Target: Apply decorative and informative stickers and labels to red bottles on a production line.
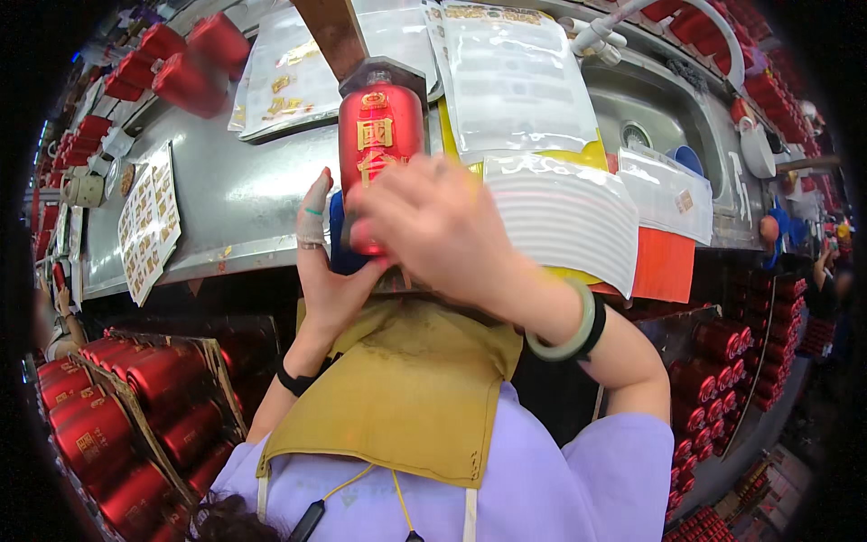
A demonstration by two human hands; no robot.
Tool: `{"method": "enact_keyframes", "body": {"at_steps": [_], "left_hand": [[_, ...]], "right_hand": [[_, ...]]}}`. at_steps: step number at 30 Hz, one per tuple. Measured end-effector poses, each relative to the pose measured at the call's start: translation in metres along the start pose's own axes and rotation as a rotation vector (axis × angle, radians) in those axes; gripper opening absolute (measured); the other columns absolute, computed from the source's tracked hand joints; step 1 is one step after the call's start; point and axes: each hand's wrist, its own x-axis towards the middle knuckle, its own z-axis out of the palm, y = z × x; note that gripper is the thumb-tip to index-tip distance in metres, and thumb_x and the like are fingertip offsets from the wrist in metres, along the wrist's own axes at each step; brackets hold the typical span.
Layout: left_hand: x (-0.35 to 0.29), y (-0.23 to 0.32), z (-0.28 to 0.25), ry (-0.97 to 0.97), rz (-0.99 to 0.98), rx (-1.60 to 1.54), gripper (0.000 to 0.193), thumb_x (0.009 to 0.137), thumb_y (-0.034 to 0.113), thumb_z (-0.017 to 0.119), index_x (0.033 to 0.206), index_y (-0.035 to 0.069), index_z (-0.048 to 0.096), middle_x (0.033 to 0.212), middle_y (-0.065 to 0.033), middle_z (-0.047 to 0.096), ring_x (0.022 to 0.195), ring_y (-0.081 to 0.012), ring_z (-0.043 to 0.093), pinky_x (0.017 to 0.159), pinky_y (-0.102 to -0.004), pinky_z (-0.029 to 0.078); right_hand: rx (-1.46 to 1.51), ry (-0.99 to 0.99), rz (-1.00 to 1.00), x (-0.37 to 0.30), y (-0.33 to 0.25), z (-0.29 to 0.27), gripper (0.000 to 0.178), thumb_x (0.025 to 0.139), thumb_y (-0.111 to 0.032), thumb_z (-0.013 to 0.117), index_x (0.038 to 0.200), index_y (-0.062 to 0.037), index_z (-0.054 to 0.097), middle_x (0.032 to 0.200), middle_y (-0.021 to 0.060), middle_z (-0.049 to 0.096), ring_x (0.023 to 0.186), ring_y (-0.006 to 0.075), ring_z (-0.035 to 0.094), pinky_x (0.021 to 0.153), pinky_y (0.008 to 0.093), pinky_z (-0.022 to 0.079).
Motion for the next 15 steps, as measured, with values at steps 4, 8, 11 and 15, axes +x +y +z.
{"method": "enact_keyframes", "body": {"at_steps": [4, 8, 11, 15], "left_hand": [[0.006, 0.004, 0.004, 0.101, 0.008, 0.025, 0.101, 0.067, 0.011, 0.096, 0.152, -0.002, 0.043, 0.146, -0.0183, 0.055, 0.132, -0.0316, 0.056, 0.111, -0.0408, 0.045], [0.006, -0.002, -0.002, 0.039, -0.011, -0.045, 0.097, 0.071, 0.008, 0.092, 0.153, -0.004, 0.043, 0.144, -0.0199, 0.059, 0.131, -0.0303, 0.060, 0.111, -0.0404, 0.046], [0.000, -0.004, -0.001, 0.023, -0.088, 0.003, 0.095, 0.074, 0.004, 0.087, 0.155, -0.005, 0.040, 0.147, -0.0209, 0.059, 0.133, -0.0300, 0.060, 0.111, -0.0382, 0.048], [0.000, -0.013, -0.002, 0.010, -0.047, -0.033, 0.094, 0.077, 0.005, 0.087, 0.156, -0.005, 0.037, 0.145, -0.0234, 0.059, 0.132, -0.0304, 0.061, 0.110, -0.0382, 0.048]], "right_hand": [[-0.525, 0.179, -0.124, 0.031, 0.035, -0.014, 0.022, 0.075, -0.020, 0.075, 0.096, -0.0161, 0.071, 0.096, -0.0030, 0.067, 0.086, 0.0195, 0.059, 0.074, 0.0333, 0.042], [0.016, -0.061, -0.198, -0.014, -0.012, 0.007, 0.017, 0.076, -0.017, 0.071, 0.093, -0.0142, 0.069, 0.095, -0.0016, 0.065, 0.086, 0.0198, 0.060, 0.079, 0.0371, 0.049], [-0.012, 0.153, -0.034, -0.005, 0.015, 0.015, 0.016, 0.079, -0.012, 0.073, 0.095, -0.0159, 0.071, 0.095, -0.0006, 0.068, 0.082, 0.0216, 0.061, 0.077, 0.0357, 0.049], [-0.428, 0.284, 0.010, -0.003, 0.026, 0.000, 0.020, 0.076, -0.013, 0.074, 0.094, -0.0215, 0.073, 0.095, -0.0063, 0.070, 0.087, 0.0176, 0.060, 0.079, 0.0364, 0.048]]}}
